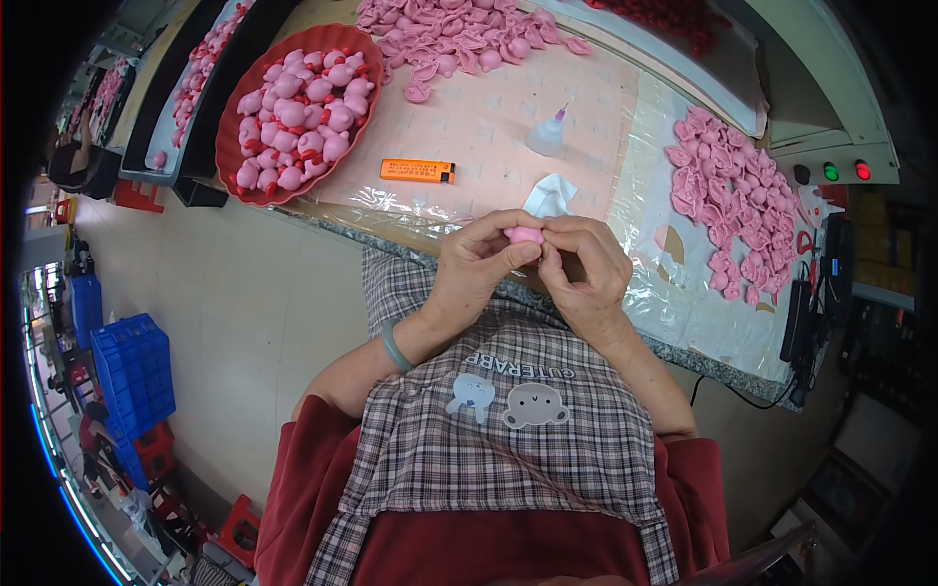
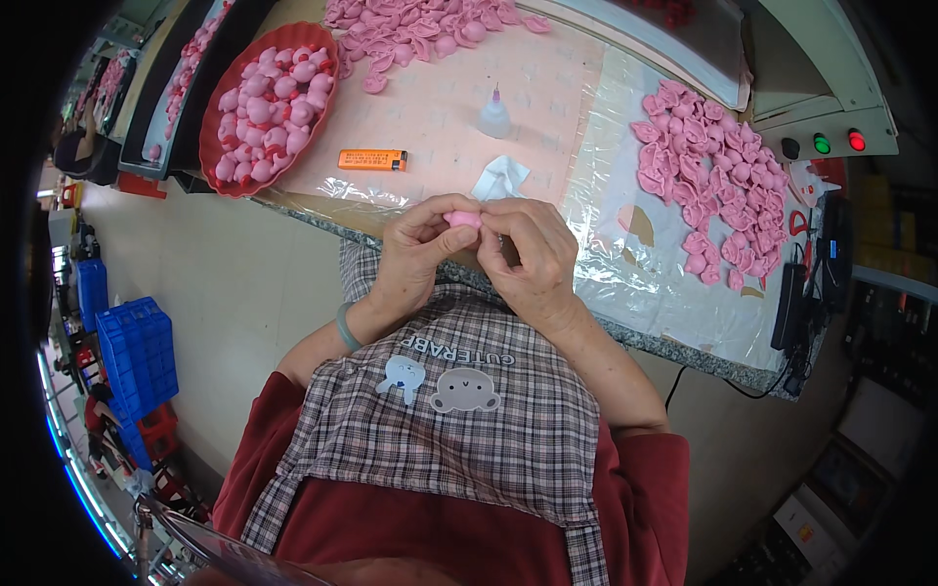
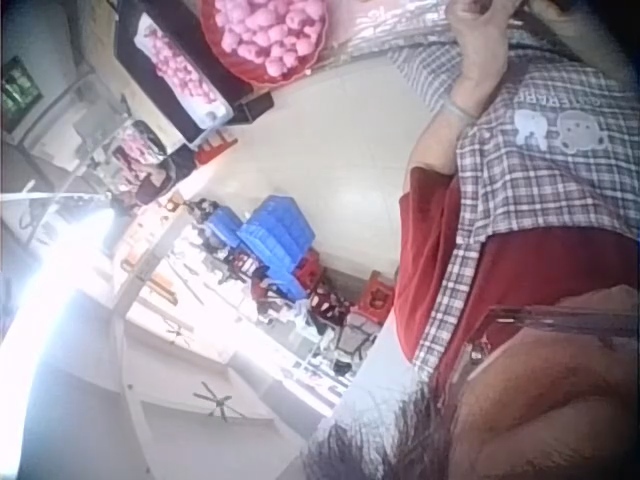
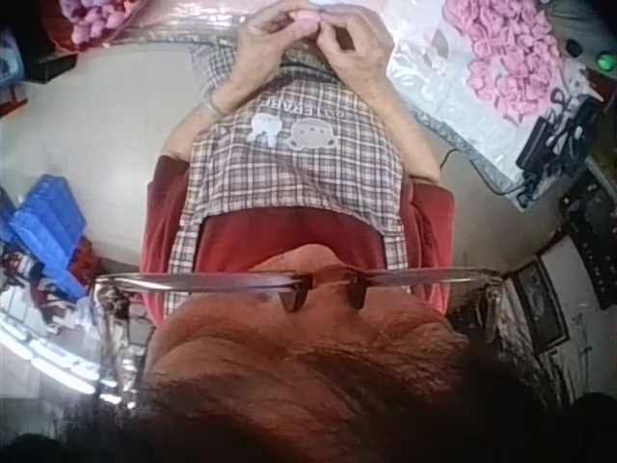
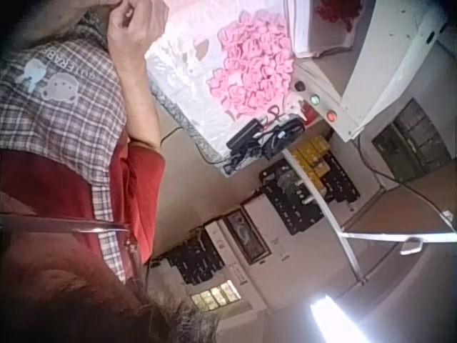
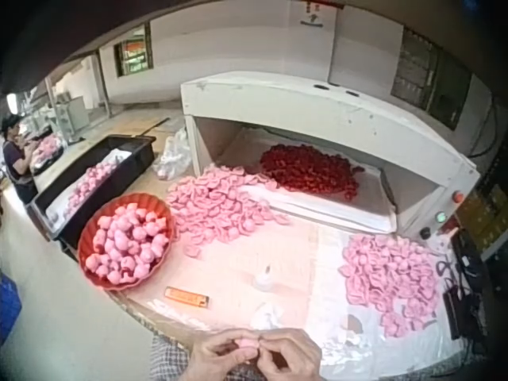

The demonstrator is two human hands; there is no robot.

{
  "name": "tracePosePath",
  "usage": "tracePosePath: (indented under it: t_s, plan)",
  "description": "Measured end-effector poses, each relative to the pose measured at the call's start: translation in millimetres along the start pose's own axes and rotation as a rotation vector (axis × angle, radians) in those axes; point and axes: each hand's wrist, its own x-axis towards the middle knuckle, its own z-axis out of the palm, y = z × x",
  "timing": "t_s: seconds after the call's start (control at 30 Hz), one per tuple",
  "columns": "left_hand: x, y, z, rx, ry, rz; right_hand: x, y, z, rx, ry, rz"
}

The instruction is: The person is applying glue to small pink plastic components and assembling them on a workbench.

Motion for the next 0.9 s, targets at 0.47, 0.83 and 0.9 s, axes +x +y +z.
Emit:
tracePosePath:
  t_s: [0.47,0.83,0.9]
  plan:
    - [4,3,-7,-0.55,-0.161,-0.097,15,-18,-12,0.136,-0.1,0.108]
    - [0,8,7,-0.529,-0.069,-0.091,4,-6,-4,0.023,-0.122,0.022]
    - [0,6,4,-0.532,-0.087,-0.077,7,-6,-7,0.014,-0.14,-0.006]
